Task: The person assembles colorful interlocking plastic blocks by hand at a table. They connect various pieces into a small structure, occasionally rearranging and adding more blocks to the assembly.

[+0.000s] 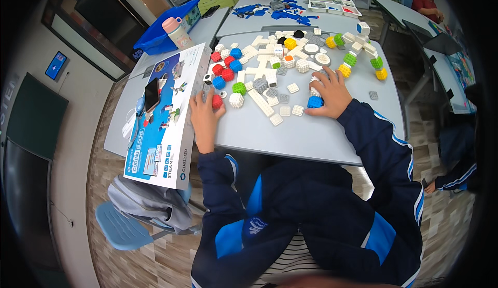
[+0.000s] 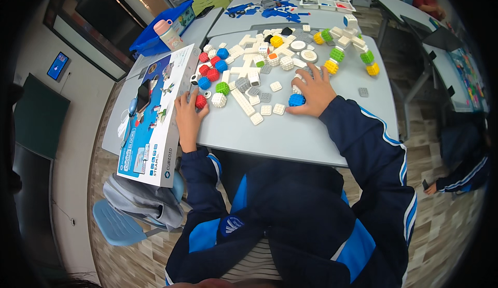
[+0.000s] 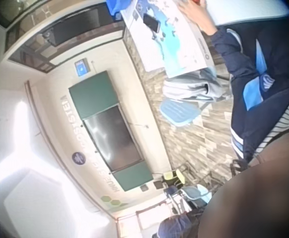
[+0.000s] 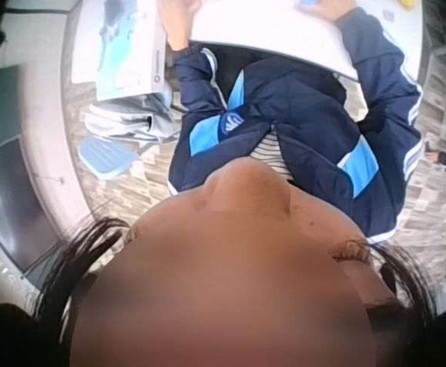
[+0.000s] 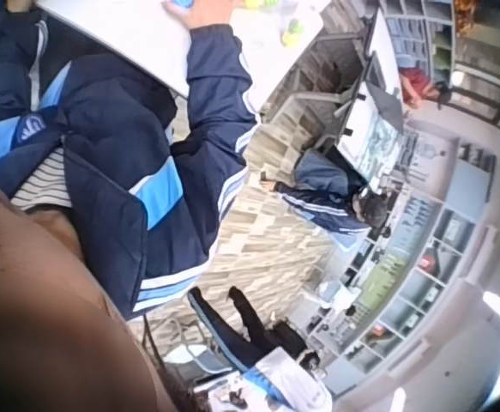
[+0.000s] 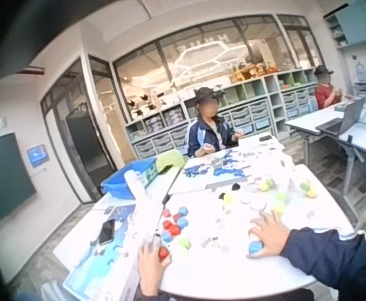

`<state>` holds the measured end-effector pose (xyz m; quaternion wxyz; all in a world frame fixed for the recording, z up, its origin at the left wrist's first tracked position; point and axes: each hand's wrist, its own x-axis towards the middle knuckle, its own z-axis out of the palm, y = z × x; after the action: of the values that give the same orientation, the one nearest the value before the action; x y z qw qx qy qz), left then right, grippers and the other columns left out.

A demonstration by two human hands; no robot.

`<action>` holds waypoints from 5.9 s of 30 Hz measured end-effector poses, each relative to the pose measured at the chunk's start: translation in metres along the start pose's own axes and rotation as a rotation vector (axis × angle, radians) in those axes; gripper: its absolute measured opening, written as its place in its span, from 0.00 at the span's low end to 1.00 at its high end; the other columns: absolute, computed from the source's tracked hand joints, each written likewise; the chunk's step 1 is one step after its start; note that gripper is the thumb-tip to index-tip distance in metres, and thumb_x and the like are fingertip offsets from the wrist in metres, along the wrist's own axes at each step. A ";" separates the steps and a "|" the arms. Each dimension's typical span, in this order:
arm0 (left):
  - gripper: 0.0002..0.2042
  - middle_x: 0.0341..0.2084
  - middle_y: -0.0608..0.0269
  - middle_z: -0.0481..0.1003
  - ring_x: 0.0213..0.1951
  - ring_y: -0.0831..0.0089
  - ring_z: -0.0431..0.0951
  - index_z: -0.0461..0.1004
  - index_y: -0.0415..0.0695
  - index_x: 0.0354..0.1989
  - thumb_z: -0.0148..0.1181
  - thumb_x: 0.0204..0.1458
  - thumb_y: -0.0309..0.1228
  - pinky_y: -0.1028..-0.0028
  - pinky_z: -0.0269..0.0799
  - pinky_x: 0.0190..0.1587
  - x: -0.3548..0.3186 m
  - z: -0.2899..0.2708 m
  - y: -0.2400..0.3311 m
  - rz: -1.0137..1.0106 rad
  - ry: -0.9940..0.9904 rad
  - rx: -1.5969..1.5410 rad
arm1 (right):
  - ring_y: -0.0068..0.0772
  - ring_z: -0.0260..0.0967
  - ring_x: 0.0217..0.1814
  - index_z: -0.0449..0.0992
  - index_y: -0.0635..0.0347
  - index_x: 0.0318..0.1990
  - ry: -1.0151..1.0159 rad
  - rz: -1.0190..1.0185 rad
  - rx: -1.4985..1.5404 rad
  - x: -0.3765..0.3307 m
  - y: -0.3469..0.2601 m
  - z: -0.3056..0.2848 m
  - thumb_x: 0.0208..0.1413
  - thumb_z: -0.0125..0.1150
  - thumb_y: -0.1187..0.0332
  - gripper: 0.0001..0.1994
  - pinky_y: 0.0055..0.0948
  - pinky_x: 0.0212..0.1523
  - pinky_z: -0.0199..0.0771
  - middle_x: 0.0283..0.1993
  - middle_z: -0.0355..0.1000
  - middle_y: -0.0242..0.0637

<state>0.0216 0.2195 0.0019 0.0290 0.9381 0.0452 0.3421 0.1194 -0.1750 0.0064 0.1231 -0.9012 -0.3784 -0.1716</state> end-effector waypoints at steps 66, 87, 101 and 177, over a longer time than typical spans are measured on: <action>0.31 0.70 0.31 0.50 0.70 0.37 0.54 0.57 0.34 0.70 0.59 0.63 0.36 0.53 0.54 0.71 -0.025 0.012 0.134 0.087 -0.208 -0.484 | 0.69 0.43 0.77 0.73 0.53 0.59 -0.058 0.029 -0.052 -0.003 -0.002 0.001 0.46 0.62 0.30 0.41 0.77 0.69 0.39 0.69 0.61 0.52; 0.12 0.40 0.49 0.80 0.47 0.51 0.78 0.83 0.42 0.41 0.66 0.47 0.27 0.56 0.76 0.48 0.124 0.090 0.086 0.324 -0.410 -0.146 | 0.70 0.43 0.77 0.73 0.53 0.59 -0.030 0.013 -0.051 -0.005 -0.002 0.004 0.46 0.62 0.30 0.41 0.79 0.68 0.39 0.68 0.61 0.53; 0.12 0.40 0.53 0.78 0.47 0.53 0.75 0.81 0.40 0.44 0.66 0.49 0.24 0.57 0.71 0.48 0.107 0.071 0.072 0.213 0.014 -0.275 | 0.71 0.45 0.76 0.73 0.52 0.58 -0.015 -0.011 -0.056 -0.003 -0.003 0.006 0.46 0.61 0.29 0.41 0.78 0.68 0.40 0.68 0.62 0.53; 0.14 0.47 0.53 0.75 0.51 0.52 0.72 0.78 0.39 0.48 0.67 0.54 0.29 0.58 0.68 0.55 0.016 -0.034 0.127 0.199 0.049 -0.482 | 0.67 0.46 0.76 0.74 0.52 0.55 -0.047 -0.091 0.009 -0.001 -0.009 0.000 0.44 0.65 0.33 0.38 0.75 0.68 0.39 0.67 0.63 0.51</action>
<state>0.0203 0.0956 0.0494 0.2170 0.8954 -0.1295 0.3667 0.1118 -0.1696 0.0068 0.1102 -0.8864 -0.4225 -0.1539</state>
